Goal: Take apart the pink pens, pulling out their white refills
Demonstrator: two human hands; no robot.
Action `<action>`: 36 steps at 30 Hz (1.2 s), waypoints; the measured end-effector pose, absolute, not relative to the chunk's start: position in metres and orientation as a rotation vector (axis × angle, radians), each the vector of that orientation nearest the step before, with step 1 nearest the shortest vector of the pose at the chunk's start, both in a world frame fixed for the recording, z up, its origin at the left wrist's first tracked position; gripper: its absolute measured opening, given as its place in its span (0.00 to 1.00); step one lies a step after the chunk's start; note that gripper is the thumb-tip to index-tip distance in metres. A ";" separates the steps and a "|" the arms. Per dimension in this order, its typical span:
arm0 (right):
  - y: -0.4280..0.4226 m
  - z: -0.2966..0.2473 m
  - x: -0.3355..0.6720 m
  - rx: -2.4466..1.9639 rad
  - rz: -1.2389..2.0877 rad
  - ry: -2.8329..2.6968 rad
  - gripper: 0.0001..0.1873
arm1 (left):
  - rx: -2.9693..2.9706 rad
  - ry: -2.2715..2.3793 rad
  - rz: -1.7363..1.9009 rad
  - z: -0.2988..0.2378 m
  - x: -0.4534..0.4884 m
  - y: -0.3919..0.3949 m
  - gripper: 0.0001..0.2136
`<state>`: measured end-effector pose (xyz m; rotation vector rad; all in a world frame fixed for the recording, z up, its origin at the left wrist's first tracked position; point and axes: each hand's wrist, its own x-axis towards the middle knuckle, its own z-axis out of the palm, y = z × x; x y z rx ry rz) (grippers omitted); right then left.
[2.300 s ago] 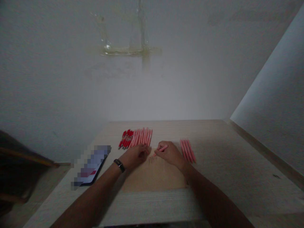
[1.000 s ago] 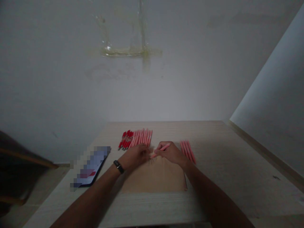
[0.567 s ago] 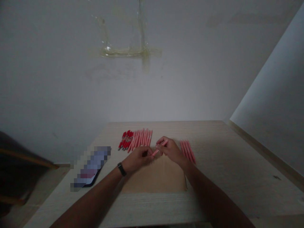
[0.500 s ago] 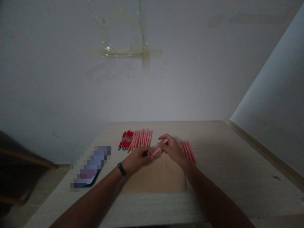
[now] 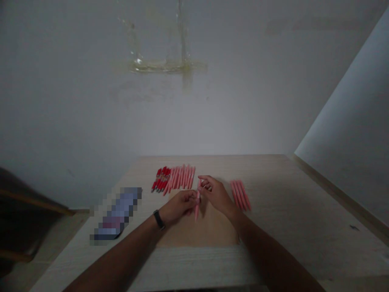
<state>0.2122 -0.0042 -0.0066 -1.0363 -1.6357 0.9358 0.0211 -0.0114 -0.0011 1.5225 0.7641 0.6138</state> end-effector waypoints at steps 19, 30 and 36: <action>-0.007 -0.003 0.213 -1.090 0.879 -1.709 0.19 | 1.454 0.760 0.617 -0.004 0.023 -0.012 0.16; -0.006 -0.005 0.215 -1.061 0.870 -1.743 0.15 | 1.417 0.769 0.610 -0.007 0.023 -0.012 0.14; -0.005 -0.004 0.215 -1.071 0.892 -1.713 0.18 | 1.450 0.762 0.614 -0.005 0.023 -0.013 0.14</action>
